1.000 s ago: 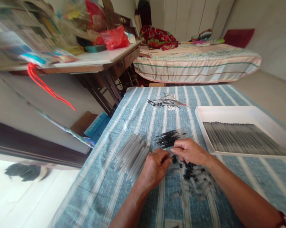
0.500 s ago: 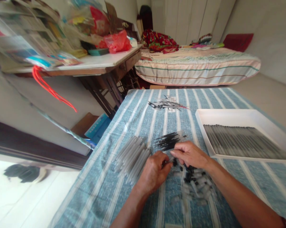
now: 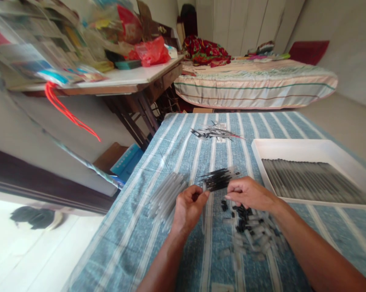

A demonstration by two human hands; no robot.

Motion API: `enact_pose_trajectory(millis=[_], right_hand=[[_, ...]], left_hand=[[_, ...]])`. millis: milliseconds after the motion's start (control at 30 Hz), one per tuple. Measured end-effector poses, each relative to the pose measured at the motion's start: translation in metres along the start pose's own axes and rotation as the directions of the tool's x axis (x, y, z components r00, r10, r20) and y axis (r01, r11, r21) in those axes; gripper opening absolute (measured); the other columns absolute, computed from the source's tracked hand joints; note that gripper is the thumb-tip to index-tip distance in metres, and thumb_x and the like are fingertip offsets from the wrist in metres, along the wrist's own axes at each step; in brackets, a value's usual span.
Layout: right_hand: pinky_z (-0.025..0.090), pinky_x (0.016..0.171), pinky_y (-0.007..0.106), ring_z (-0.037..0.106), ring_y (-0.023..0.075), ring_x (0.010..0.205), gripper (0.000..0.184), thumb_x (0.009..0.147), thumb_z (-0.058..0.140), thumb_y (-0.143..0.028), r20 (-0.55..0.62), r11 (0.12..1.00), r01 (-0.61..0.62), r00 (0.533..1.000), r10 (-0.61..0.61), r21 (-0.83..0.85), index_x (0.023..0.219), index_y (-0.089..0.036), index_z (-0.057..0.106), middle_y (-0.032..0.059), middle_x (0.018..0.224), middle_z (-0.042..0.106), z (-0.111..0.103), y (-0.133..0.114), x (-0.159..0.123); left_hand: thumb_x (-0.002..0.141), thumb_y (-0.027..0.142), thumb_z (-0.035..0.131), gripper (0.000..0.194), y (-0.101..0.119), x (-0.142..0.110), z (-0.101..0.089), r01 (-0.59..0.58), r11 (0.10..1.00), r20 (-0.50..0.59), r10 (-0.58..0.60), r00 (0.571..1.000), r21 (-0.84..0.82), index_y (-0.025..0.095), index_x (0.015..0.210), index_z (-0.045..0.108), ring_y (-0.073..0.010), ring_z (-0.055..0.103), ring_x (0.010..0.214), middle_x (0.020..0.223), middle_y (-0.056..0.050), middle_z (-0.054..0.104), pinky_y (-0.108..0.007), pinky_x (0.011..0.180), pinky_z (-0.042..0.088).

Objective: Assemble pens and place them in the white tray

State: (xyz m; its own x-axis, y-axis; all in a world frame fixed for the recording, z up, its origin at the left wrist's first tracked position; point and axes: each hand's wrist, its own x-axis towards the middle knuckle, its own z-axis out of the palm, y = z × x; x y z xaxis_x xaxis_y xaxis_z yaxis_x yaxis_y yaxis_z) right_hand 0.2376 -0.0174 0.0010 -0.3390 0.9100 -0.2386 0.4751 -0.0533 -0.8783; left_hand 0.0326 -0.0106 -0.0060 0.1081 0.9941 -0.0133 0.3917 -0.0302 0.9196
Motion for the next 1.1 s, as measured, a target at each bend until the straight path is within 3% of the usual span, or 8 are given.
enact_pose_trajectory(millis=[233, 400, 533, 667, 833, 1100], right_hand=[[0.025, 0.044, 0.018, 0.041, 0.0076, 0.048, 0.007, 0.067, 0.063, -0.023, 0.167, 0.953, 0.089, 0.985, -0.041, -0.289, 0.069, -0.016, 0.062, -0.0058, 0.051, 0.049, 0.005, 0.0, -0.001], [0.021, 0.049, 0.022, 0.049, 0.0123, 0.057, 0.015, 0.062, 0.068, -0.028, 0.213, 0.79, 0.137, 0.977, -0.008, -0.597, 0.073, -0.018, 0.067, -0.0006, 0.061, 0.06, 0.017, -0.014, -0.005], [0.018, 0.049, 0.024, 0.052, 0.0147, 0.059, 0.007, 0.063, 0.062, -0.023, 0.224, 0.702, 0.144, 0.974, 0.022, -0.698, 0.066, -0.018, 0.065, 0.003, 0.062, 0.062, 0.027, -0.02, -0.007], [0.018, 0.048, 0.023, 0.042, 0.0101, 0.051, 0.002, 0.062, 0.058, -0.019, 0.2, 0.774, 0.166, 0.978, -0.051, -0.611, 0.061, -0.017, 0.059, -0.002, 0.054, 0.053, 0.027, -0.019, -0.008], [0.021, 0.044, 0.019, 0.034, 0.0067, 0.047, 0.008, 0.067, 0.055, -0.02, 0.087, 0.937, 0.129, 0.991, -0.106, -0.324, 0.063, -0.018, 0.049, -0.0074, 0.049, 0.041, 0.025, -0.017, -0.006], [0.027, 0.044, 0.018, 0.04, 0.0073, 0.047, 0.01, 0.069, 0.055, -0.018, -0.018, 0.987, 0.12, 0.992, -0.123, -0.11, 0.064, -0.018, 0.047, -0.0066, 0.05, 0.046, 0.035, -0.017, -0.004]], left_hand=[[0.075, 0.037, 0.06, 0.023, 0.007, 0.0, 0.002, 0.133, 0.936, -0.016, -0.146, 0.989, -0.326, 0.017, 0.071, 0.051, -0.0048, 0.038, 0.029, 0.057, 0.003, 0.061, -0.018, 0.032, 0.025], [0.076, 0.038, 0.06, 0.024, 0.007, 0.001, 0.0, 0.147, 0.892, -0.066, -0.193, 0.979, -0.427, 0.018, 0.077, 0.048, -0.0048, 0.042, 0.028, 0.059, 0.003, 0.064, -0.016, 0.03, 0.024], [0.075, 0.038, 0.062, 0.025, 0.004, 0.002, -0.002, 0.107, 0.865, -0.07, -0.162, 0.984, -0.491, 0.018, 0.078, 0.049, -0.0058, 0.046, 0.031, 0.062, 0.003, 0.064, -0.016, 0.031, 0.026], [0.074, 0.035, 0.065, 0.023, 0.003, 0.002, -0.004, 0.093, 0.818, -0.056, -0.15, 0.987, -0.567, 0.016, 0.083, 0.054, -0.0057, 0.048, 0.034, 0.062, 0.003, 0.063, -0.016, 0.033, 0.029], [0.072, 0.033, 0.067, 0.021, 0.007, 0.001, -0.007, 0.093, 0.749, -0.039, -0.157, 0.987, -0.656, 0.016, 0.077, 0.056, -0.005, 0.048, 0.036, 0.063, 0.002, 0.063, -0.016, 0.035, 0.03], [0.071, 0.032, 0.067, 0.02, 0.01, 0.0, -0.007, 0.083, 0.739, -0.055, -0.16, 0.986, -0.668, 0.016, 0.073, 0.055, -0.0051, 0.048, 0.037, 0.064, 0.002, 0.063, -0.016, 0.036, 0.032]])
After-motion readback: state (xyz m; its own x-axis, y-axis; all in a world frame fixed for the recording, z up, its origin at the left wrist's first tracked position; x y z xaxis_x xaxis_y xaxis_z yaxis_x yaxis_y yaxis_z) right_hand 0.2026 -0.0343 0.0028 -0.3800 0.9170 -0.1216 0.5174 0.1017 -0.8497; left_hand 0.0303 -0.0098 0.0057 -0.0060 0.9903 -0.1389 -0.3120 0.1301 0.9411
